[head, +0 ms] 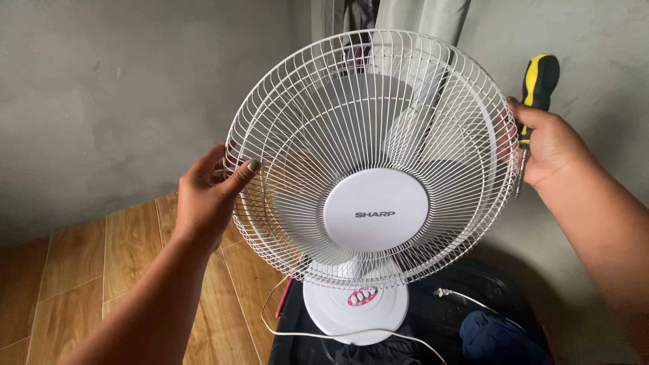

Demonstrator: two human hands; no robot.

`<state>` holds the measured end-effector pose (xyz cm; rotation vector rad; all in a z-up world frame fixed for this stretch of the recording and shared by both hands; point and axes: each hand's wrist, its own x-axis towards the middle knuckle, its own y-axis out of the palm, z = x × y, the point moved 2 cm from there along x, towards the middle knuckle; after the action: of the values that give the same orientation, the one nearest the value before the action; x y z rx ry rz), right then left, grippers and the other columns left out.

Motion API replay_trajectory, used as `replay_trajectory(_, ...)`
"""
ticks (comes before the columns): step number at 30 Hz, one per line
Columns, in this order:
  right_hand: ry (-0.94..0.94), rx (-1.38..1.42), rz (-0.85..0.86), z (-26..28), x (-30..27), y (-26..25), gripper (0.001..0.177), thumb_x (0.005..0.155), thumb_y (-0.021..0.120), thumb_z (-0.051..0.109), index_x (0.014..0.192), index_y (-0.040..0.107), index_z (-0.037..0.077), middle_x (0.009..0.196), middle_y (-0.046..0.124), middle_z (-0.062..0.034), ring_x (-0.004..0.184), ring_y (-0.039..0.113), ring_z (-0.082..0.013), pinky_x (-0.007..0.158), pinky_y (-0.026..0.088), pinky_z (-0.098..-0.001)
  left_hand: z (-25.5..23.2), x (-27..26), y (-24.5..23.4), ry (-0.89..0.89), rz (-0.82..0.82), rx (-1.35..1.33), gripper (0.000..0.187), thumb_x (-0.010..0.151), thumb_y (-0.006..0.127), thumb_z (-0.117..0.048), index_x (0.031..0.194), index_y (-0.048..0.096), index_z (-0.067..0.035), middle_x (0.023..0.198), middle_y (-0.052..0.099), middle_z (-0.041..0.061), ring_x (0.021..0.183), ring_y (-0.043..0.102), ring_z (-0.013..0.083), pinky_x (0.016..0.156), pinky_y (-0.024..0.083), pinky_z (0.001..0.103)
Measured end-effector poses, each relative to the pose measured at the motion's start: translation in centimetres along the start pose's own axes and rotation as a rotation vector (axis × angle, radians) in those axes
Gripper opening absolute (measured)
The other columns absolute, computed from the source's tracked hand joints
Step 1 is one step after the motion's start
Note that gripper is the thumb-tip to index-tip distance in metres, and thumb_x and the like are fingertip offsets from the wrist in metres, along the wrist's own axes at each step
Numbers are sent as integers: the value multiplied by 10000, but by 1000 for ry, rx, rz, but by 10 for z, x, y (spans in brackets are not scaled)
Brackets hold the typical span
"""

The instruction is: The person uses a screwdriver to loosen and tighten screws on the front grill of a white Sharp electric fan. They repeatedly adjust the grill's position and secure it to the fan body, then briefly wipe the grill with a cloth.

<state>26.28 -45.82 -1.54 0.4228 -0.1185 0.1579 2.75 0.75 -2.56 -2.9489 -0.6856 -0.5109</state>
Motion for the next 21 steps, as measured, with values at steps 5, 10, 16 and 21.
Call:
replay_trajectory(5, 15, -28, -43, -9, 3, -5, 142, 1048, 637, 209, 1128, 690, 105, 963, 705, -3, 833, 676, -117, 748, 578, -286, 1, -2, 0, -30, -18, 16, 642, 850, 789, -238, 1411, 579, -6, 1103, 754, 160, 1057, 718, 201, 958, 560, 349)
replay_trajectory(10, 21, 18, -2, -12, 1, 0, 138, 1089, 651, 204, 1145, 684, 83, 987, 704, -17, 869, 673, -128, 784, 581, -297, -2, -4, 1, -31, -29, 36, 663, 841, 795, -247, 1416, 568, -6, 1101, 749, 166, 1055, 721, 205, 951, 573, 351)
replay_trajectory(16, 6, -25, -28, 5, -2, 6, 177, 1048, 629, 200, 1148, 689, 68, 1025, 730, -39, 921, 704, -150, 832, 594, -319, -9, 0, 0, -14, -40, 74, 667, 854, 784, -261, 1423, 560, 7, 1100, 764, 164, 1056, 733, 209, 951, 572, 348)
replay_trajectory(21, 24, -7, -44, -6, 6, 1, 151, 1049, 648, 201, 1128, 683, 77, 1004, 721, -34, 903, 696, -144, 831, 588, -319, -4, 1, 6, -31, -48, 66, 731, 825, 793, -278, 1438, 512, 3, 1085, 755, 170, 1053, 739, 213, 933, 600, 354)
